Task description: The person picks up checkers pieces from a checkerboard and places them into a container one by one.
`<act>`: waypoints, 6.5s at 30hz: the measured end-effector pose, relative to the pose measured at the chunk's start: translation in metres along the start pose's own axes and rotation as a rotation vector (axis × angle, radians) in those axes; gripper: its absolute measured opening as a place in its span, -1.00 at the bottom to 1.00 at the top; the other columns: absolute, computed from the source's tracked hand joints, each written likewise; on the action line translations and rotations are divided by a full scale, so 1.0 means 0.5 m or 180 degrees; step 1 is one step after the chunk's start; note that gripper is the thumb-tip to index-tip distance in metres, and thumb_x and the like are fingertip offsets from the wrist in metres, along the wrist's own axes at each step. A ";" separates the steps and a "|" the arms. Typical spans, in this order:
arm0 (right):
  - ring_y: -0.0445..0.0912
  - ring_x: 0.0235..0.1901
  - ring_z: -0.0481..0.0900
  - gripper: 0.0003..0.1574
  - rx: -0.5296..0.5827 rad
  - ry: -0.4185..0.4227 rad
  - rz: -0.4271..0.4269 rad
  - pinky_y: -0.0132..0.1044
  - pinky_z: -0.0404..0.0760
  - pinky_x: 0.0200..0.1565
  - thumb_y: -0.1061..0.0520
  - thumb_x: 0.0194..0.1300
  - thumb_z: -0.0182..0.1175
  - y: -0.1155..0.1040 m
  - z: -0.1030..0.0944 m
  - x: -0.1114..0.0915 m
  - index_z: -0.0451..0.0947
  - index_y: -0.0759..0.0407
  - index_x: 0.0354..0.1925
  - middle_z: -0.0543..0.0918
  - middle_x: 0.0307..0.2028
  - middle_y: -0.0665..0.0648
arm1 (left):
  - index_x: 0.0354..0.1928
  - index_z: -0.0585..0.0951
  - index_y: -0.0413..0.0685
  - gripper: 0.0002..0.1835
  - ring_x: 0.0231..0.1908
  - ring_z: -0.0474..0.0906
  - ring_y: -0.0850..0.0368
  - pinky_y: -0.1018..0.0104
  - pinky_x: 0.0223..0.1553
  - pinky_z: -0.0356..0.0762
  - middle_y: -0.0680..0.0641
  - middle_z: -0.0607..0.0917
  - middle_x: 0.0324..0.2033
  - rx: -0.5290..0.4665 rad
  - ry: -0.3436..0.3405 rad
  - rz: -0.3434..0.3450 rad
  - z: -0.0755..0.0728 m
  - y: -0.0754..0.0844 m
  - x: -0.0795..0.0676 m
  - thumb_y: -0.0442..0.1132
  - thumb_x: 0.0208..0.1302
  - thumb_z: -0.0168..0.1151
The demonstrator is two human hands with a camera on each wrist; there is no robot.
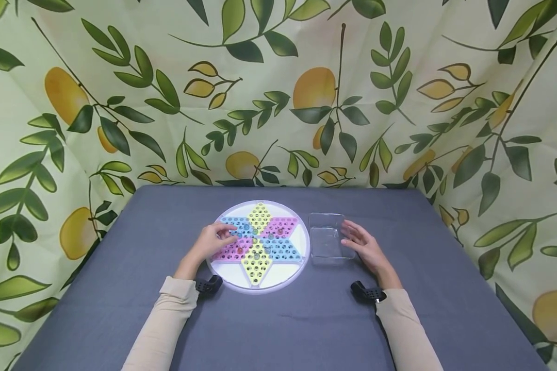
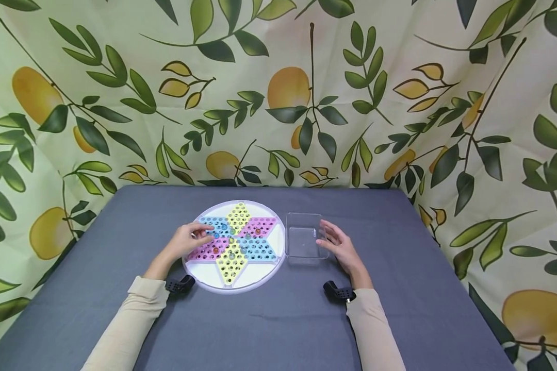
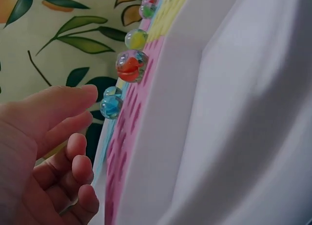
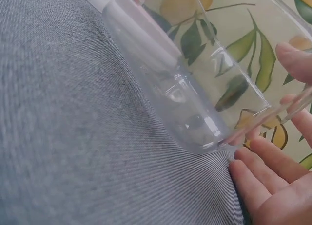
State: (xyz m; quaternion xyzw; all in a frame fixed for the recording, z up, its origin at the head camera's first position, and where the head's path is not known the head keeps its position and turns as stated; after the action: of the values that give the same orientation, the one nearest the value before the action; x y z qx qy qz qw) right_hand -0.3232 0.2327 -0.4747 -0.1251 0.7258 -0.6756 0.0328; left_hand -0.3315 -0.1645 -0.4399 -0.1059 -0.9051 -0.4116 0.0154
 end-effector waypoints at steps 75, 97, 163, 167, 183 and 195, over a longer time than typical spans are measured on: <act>-0.33 0.29 0.36 -0.10 0.0034 -0.0140 0.0110 -0.71 0.37 0.11 0.24 0.34 0.14 0.018 0.008 -0.001 -0.09 0.32 0.47 0.05 0.44 0.50 | -0.10 0.69 -0.23 -0.71 -0.52 0.21 0.28 0.53 -0.47 0.18 0.07 0.34 -0.55 -0.0597 -0.0192 0.0433 0.063 0.185 0.008 -0.24 0.16 0.35; -0.38 0.25 0.32 -0.04 0.0211 -0.0304 0.0108 -0.67 0.38 0.14 0.25 0.32 0.16 0.015 0.012 0.001 -0.16 0.28 0.48 -0.03 0.44 0.54 | -0.15 0.70 -0.20 -0.76 -0.52 0.21 0.34 0.58 -0.44 0.21 0.10 0.32 -0.61 -0.0961 -0.0288 0.0611 0.181 0.247 0.013 -0.26 0.15 0.35; 0.29 0.49 -0.10 -0.02 0.0022 -0.0314 0.0399 -0.74 0.33 0.08 0.25 0.34 0.14 0.023 0.008 0.001 -0.21 0.19 0.50 -0.03 0.49 0.41 | -0.13 0.70 -0.21 -0.75 -0.52 0.23 0.34 0.56 -0.44 0.25 0.10 0.35 -0.59 -0.0808 -0.0156 0.0609 0.182 0.242 0.006 -0.24 0.17 0.34; 0.25 0.50 -0.07 -0.01 -0.0067 -0.0302 0.0452 -0.40 0.32 0.34 0.20 0.34 0.15 0.022 0.008 -0.001 -0.20 0.14 0.51 -0.02 0.49 0.39 | -0.10 0.69 -0.23 -0.73 -0.51 0.24 0.32 0.58 -0.46 0.22 0.09 0.36 -0.58 -0.0876 -0.0162 0.0464 0.163 0.224 0.006 -0.26 0.18 0.32; 0.27 0.50 -0.10 -0.02 0.0049 -0.0304 0.0427 -0.76 0.32 0.04 0.24 0.34 0.14 0.017 0.011 -0.002 -0.20 0.17 0.50 -0.05 0.49 0.40 | -0.03 0.66 -0.24 -0.68 -0.55 0.19 0.33 0.54 -0.50 0.18 0.09 0.30 -0.60 -0.1012 0.0003 0.0115 0.091 0.146 0.014 -0.22 0.21 0.32; 0.31 0.49 -0.11 -0.03 0.0115 -0.0303 0.0369 -0.75 0.35 0.07 0.26 0.33 0.13 0.017 0.013 -0.002 -0.19 0.19 0.50 -0.04 0.48 0.43 | -0.02 0.66 -0.19 -0.68 -0.58 0.17 0.30 0.48 -0.48 0.21 0.11 0.29 -0.63 -0.0709 0.0180 -0.0103 0.051 0.075 0.023 -0.21 0.21 0.31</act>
State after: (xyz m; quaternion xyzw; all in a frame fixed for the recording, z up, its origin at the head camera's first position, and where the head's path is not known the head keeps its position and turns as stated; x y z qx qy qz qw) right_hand -0.3222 0.2270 -0.4837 -0.1142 0.7171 -0.6789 0.1085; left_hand -0.3336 -0.1195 -0.4275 -0.0806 -0.8545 -0.5126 0.0224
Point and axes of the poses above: each hand's wrist, its own x-axis towards the middle knuckle, its own z-axis out of the palm, y = z × x, the point moved 8 cm from there along x, towards the middle knuckle
